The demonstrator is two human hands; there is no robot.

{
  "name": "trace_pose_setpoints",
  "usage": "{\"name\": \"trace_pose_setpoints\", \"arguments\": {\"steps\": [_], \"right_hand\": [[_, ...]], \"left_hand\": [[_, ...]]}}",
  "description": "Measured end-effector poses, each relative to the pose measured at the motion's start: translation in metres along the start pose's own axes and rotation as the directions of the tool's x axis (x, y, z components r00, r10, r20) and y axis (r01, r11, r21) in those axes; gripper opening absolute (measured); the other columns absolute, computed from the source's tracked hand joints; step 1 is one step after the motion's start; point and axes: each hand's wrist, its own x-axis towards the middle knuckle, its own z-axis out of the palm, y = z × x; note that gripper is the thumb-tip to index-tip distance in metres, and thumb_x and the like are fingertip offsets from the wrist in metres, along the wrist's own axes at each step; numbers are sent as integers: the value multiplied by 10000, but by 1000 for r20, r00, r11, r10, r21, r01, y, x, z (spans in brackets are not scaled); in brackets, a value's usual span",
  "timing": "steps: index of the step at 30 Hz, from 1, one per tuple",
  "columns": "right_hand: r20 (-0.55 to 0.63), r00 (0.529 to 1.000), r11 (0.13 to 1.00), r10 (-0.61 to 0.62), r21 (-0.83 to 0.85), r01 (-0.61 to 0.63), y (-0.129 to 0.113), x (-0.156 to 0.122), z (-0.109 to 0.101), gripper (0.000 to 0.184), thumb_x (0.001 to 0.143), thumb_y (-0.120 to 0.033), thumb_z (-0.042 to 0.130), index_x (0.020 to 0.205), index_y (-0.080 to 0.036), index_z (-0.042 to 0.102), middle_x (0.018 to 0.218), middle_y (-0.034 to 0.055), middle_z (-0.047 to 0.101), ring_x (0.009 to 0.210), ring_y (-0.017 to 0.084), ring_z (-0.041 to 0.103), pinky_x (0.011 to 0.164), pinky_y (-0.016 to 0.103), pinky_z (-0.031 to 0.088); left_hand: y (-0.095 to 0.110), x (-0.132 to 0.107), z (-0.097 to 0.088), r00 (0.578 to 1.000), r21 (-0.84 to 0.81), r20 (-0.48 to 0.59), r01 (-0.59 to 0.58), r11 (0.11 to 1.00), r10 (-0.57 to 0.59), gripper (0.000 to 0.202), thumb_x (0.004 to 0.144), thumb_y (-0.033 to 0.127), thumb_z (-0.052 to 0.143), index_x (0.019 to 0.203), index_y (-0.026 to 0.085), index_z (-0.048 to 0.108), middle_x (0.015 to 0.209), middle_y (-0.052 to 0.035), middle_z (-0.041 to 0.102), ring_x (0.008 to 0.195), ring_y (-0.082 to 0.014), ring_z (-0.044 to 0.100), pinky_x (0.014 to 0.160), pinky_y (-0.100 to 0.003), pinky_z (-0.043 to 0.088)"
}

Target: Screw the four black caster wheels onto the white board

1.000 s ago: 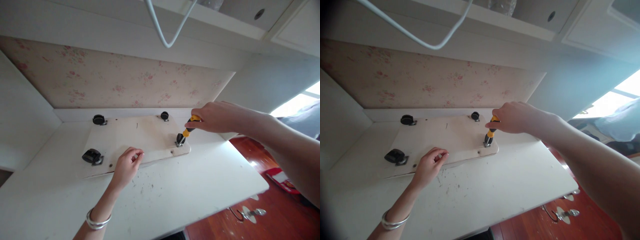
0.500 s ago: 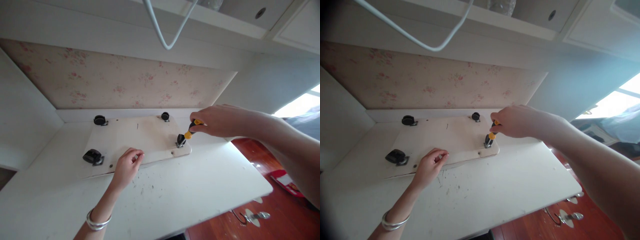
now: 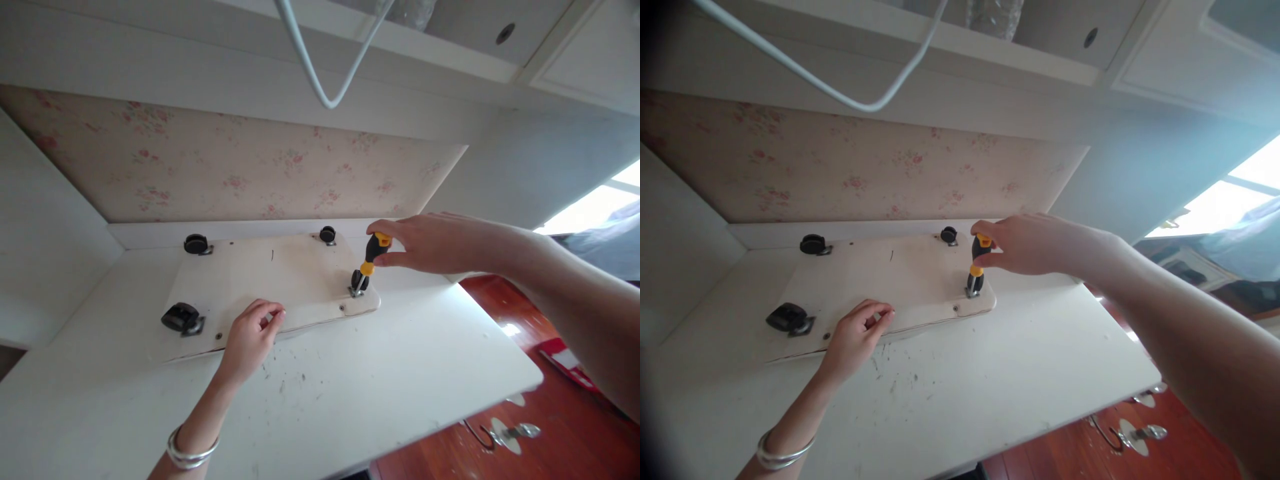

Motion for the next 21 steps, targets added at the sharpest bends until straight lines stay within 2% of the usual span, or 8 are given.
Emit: {"name": "trace_pose_setpoints", "arguments": {"steps": [2, 5, 7, 10, 12, 15, 19, 21], "right_hand": [[28, 1000, 1000, -10, 14, 10, 0, -2, -1, 485, 913, -653, 375, 1134, -302, 627, 855, 72, 709, 716, 252, 639, 624, 368, 404], [-40, 994, 985, 100, -137, -104, -1, -3, 0, 597, 882, -727, 337, 945, -245, 683, 744, 102, 681, 674, 281, 628, 594, 383, 378], [-78, 995, 989, 60, -128, -70, -2, -3, 2, 599, 871, -730, 365, 1066, -252, 667, 872, 109, 714, 721, 292, 642, 609, 389, 384], [-57, 996, 997, -73, 4, 73, -2, -3, 2, 447, 938, -578, 378, 1270, -337, 553, 1096, 57, 711, 821, 256, 657, 650, 367, 402], [-35, 998, 999, -52, -16, 51, -3, -4, 1, 394, 953, -549, 362, 1198, -335, 585, 1007, 47, 722, 793, 251, 651, 637, 361, 387], [-32, 999, 996, 22, -88, -25, -5, -4, -2, 457, 928, -635, 365, 1085, -290, 621, 841, 63, 709, 706, 260, 630, 603, 364, 359], [36, 997, 998, -65, 0, 65, -6, -3, -2, 416, 931, -604, 394, 1064, -287, 628, 884, 64, 709, 753, 249, 644, 603, 345, 384], [26, 1000, 997, -17, -75, 19, -5, -2, 0, 496, 926, -651, 360, 990, -259, 657, 823, 83, 703, 736, 270, 649, 615, 368, 398]], "left_hand": [[0, 0, 0, 1000, -4, 6, 0, 1000, 0, 220, 940, 377, 549, 897, 227, 704, 931, -19, 699, 673, -135, 615, 669, -255, 499], [0, 1, 1, 1000, -4, 13, 2, 1000, -2, 215, 938, 374, 554, 895, 225, 704, 924, -15, 697, 679, -134, 615, 674, -254, 499], [-1, 1, 1, 1000, -6, 8, 6, 1000, -6, 213, 936, 376, 559, 895, 224, 703, 925, -14, 696, 680, -133, 611, 681, -255, 498], [-2, 0, 1, 1000, -12, 6, 13, 1000, -13, 213, 936, 378, 561, 897, 225, 703, 930, -15, 696, 684, -134, 608, 685, -255, 497], [-2, -1, 1, 1000, -16, 9, 8, 1000, -8, 212, 937, 375, 559, 898, 225, 702, 928, -16, 695, 694, -137, 612, 688, -256, 499], [-1, -1, 1, 1000, -10, 4, -4, 1000, 4, 213, 938, 372, 553, 894, 226, 701, 925, -19, 697, 706, -144, 623, 690, -258, 503], [0, -1, 1, 1000, 3, -4, -5, 1000, 5, 216, 938, 374, 549, 888, 228, 701, 927, -19, 700, 700, -144, 628, 685, -258, 505], [1, 0, 1, 1000, 3, -2, -7, 1000, 7, 213, 938, 371, 550, 886, 230, 701, 927, -16, 700, 699, -141, 627, 690, -256, 506]]}}
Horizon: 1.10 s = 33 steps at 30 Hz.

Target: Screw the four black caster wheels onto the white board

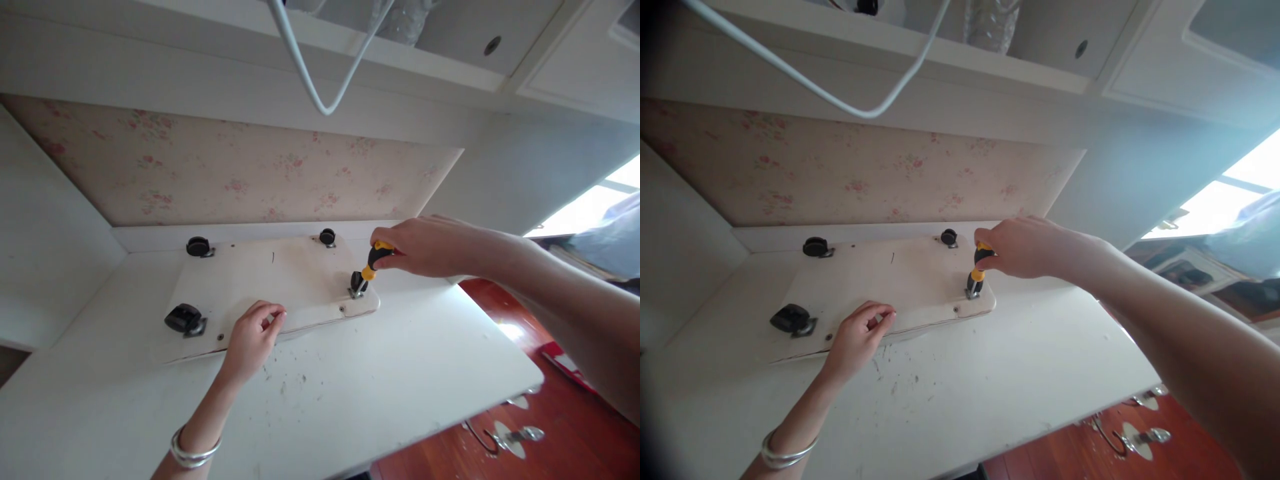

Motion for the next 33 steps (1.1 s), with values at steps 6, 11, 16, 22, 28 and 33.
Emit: {"name": "trace_pose_setpoints", "arguments": {"steps": [6, 11, 16, 22, 28, 33], "right_hand": [[-57, 996, 998, 65, 3, -65, 4, -2, 5, 653, 886, -748, 332, 1163, -252, 656, 946, 122, 733, 809, 329, 673, 676, 433, 426], [-15, 1000, 1000, 7, 21, -7, 2, -1, 5, 570, 920, -701, 321, 1106, -277, 653, 953, 99, 731, 817, 298, 669, 682, 410, 422], [-11, 999, 998, 32, 60, -31, 2, 0, 4, 659, 870, -752, 378, 1260, -265, 590, 1005, 124, 728, 868, 331, 670, 717, 433, 435], [18, 997, 997, 71, -9, -71, -2, -2, 3, 578, 904, -711, 322, 1011, -268, 677, 782, 102, 698, 735, 297, 652, 662, 416, 423], [-18, 999, 993, -37, 108, 39, -4, -2, -1, 537, 924, -674, 333, 1249, -331, 588, 1029, 81, 722, 826, 278, 660, 700, 407, 428], [-60, 992, 992, 109, -51, -112, -6, 0, 2, 604, 905, -716, 311, 930, -247, 690, 749, 112, 689, 716, 303, 647, 662, 421, 405]], "left_hand": [[-1, 0, 0, 1000, 1, -5, -5, 1000, 5, 215, 935, 373, 552, 884, 228, 702, 920, -19, 699, 687, -142, 619, 687, -260, 506], [-1, 0, 1, 1000, 7, 2, -7, 1000, 7, 214, 936, 375, 553, 894, 230, 705, 925, -14, 702, 668, -136, 611, 671, -256, 498], [-2, 0, 1, 1000, 15, -8, -17, 1000, 17, 213, 937, 372, 554, 892, 226, 703, 921, -16, 702, 681, -139, 616, 678, -256, 496], [-2, -1, 1, 1000, 9, -6, -22, 1000, 22, 220, 938, 376, 549, 901, 228, 708, 929, -17, 707, 653, -134, 607, 652, -255, 495], [-3, -1, 1, 1000, -1, -2, -16, 1000, 16, 216, 940, 377, 549, 898, 231, 702, 933, -18, 703, 673, -139, 611, 656, -254, 491], [-3, 0, 1, 1000, -7, 15, -5, 1000, 5, 211, 943, 371, 547, 903, 229, 698, 930, -14, 692, 676, -135, 608, 670, -257, 490]]}}
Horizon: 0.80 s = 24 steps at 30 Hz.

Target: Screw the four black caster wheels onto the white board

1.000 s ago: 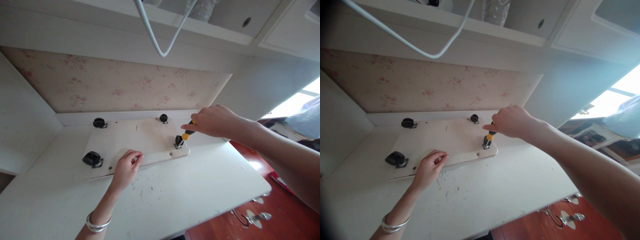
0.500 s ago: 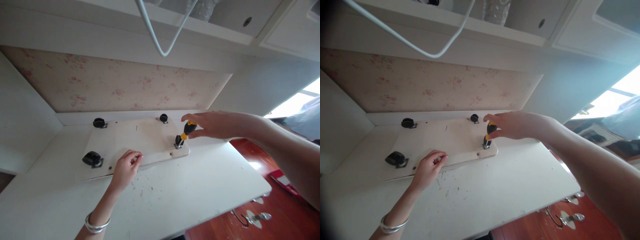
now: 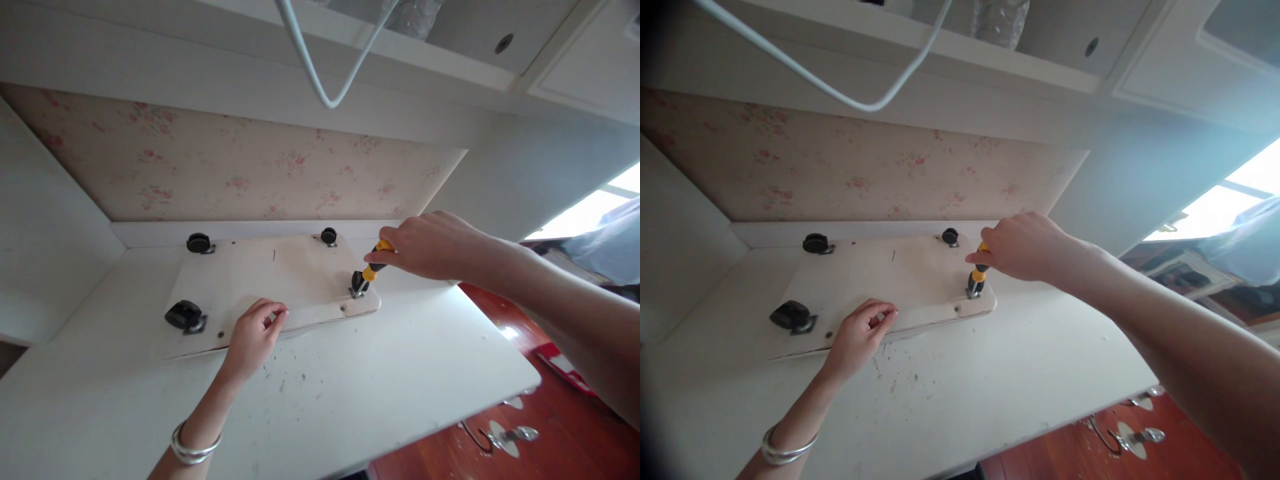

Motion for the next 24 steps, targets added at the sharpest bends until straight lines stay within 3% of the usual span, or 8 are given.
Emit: {"name": "trace_pose_setpoints", "arguments": {"steps": [2, 4, 6, 8, 12, 14, 18, 24], "right_hand": [[-24, 999, 1000, 30, 7, -30, 1, 1, 2, 681, 891, -759, 268, 1019, -234, 684, 801, 128, 703, 743, 324, 656, 675, 436, 414], [-14, 999, 993, -50, 109, 51, 4, 0, 2, 634, 903, -731, 303, 1235, -278, 599, 991, 115, 723, 819, 312, 665, 695, 422, 429], [0, 989, 971, -148, 188, 145, 6, -1, 2, 512, 933, -647, 353, 1297, -338, 538, 1115, 76, 712, 857, 277, 666, 696, 391, 431], [12, 987, 977, -161, 147, 158, 6, 0, 2, 447, 946, -610, 359, 1183, -318, 600, 1013, 67, 729, 796, 263, 664, 666, 379, 416], [-48, 999, 998, 18, -58, -21, 4, 4, 6, 657, 918, -731, 266, 913, -215, 672, 700, 108, 676, 665, 295, 642, 641, 411, 394], [-59, 998, 1000, 29, -4, -30, 5, 4, 9, 667, 922, -734, 245, 984, -223, 669, 749, 107, 693, 686, 294, 648, 650, 407, 397], [-4, 990, 967, -140, 213, 138, 7, 0, 13, 481, 939, -640, 368, 1211, -295, 565, 978, 56, 727, 765, 247, 656, 638, 353, 398], [-59, 998, 995, -1, -98, -5, -3, 1, 15, 582, 912, -712, 336, 908, -209, 628, 692, 86, 668, 629, 270, 624, 571, 352, 331]], "left_hand": [[0, 0, -1, 1000, 1, 1, 3, 1000, -3, 210, 943, 372, 549, 903, 228, 696, 929, -13, 691, 678, -134, 607, 675, -257, 490], [1, 0, -1, 1000, -1, 2, 2, 1000, -2, 211, 945, 373, 548, 902, 229, 697, 930, -13, 692, 682, -135, 608, 677, -256, 491], [1, 0, -2, 1000, -4, 5, 1, 1000, -1, 212, 945, 373, 548, 902, 231, 699, 931, -13, 692, 684, -135, 608, 678, -255, 491], [1, 1, -1, 1000, -4, 6, 2, 1000, -2, 210, 943, 374, 552, 906, 230, 700, 932, -11, 692, 680, -132, 604, 679, -254, 489], [0, 1, 0, 1000, -6, -6, 3, 1000, -3, 208, 935, 371, 561, 896, 221, 701, 924, -13, 691, 683, -134, 601, 686, -256, 486], [0, 1, -1, 1000, -11, -8, 6, 1000, -7, 206, 932, 364, 563, 887, 219, 702, 917, -14, 691, 685, -136, 601, 684, -255, 485], [1, 1, -2, 1000, -21, 1, 17, 1000, -17, 206, 932, 364, 561, 889, 220, 702, 923, -14, 689, 684, -136, 599, 675, -253, 482], [3, 3, 0, 1000, -24, 9, 30, 999, -30, 208, 933, 373, 563, 892, 220, 699, 931, -14, 679, 697, -137, 599, 683, -251, 474]]}}
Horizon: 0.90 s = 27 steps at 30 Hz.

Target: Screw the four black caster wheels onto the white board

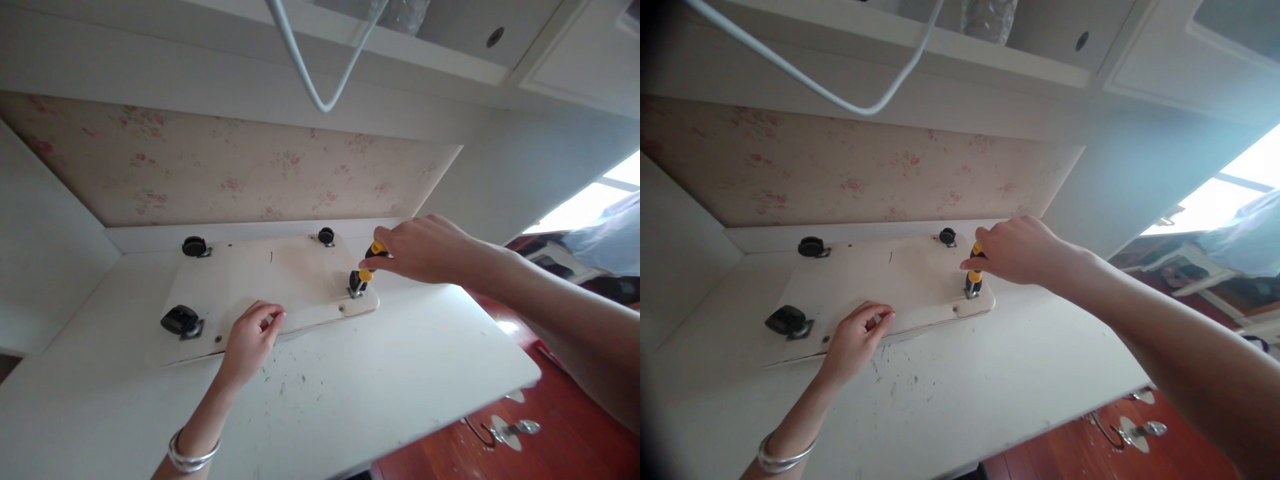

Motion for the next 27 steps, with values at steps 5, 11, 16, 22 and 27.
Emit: {"name": "trace_pose_setpoints", "arguments": {"steps": [5, 11, 16, 22, 27], "right_hand": [[-7, 996, 971, -91, 222, 90, 1, -2, 0, 496, 933, -648, 378, 1180, -260, 566, 858, 57, 724, 696, 250, 646, 591, 334, 341], [-69, 995, 979, -75, 187, 87, 1, -3, 6, 400, 930, -609, 429, 1060, -265, 587, 758, 34, 692, 607, 207, 590, 560, 306, 270], [-141, 990, 994, -13, 105, 28, -7, -4, 10, 504, 910, -694, 380, 949, -237, 589, 619, 32, 611, 533, 202, 540, 531, 305, 239], [-214, 969, 980, 120, 182, -81, -12, -8, 21, 512, 904, -700, 386, 889, -229, 588, 564, 3, 558, 494, 168, 462, 502, 300, 213], [-293, 931, 955, 219, 260, -143, -18, -13, 33, 520, 905, -708, 383, 849, -225, 568, 550, -7, 541, 478, 144, 402, 497, 299, 196]], "left_hand": [[0, 0, -1, 1000, -4, 5, 19, 1000, -19, 216, 935, 384, 561, 890, 217, 691, 922, -11, 671, 681, -132, 588, 671, -248, 464], [0, -1, 0, 1000, 8, 9, 20, 1000, -20, 216, 932, 393, 565, 896, 221, 690, 914, -3, 667, 646, -124, 565, 650, -250, 453], [-1, -1, 2, 1000, 6, -1, 18, 1000, -18, 214, 930, 394, 566, 906, 224, 694, 920, -5, 672, 671, -133, 579, 647, -251, 456], [-2, -2, 2, 1000, 9, -6, 22, 1000, -22, 227, 930, 415, 568, 904, 225, 691, 930, -6, 671, 644, -129, 566, 653, -261, 464], [-2, -2, 3, 1000, 26, -2, 24, 999, -24, 231, 931, 424, 565, 917, 231, 691, 943, -5, 674, 676, -134, 581, 688, -263, 473]]}}
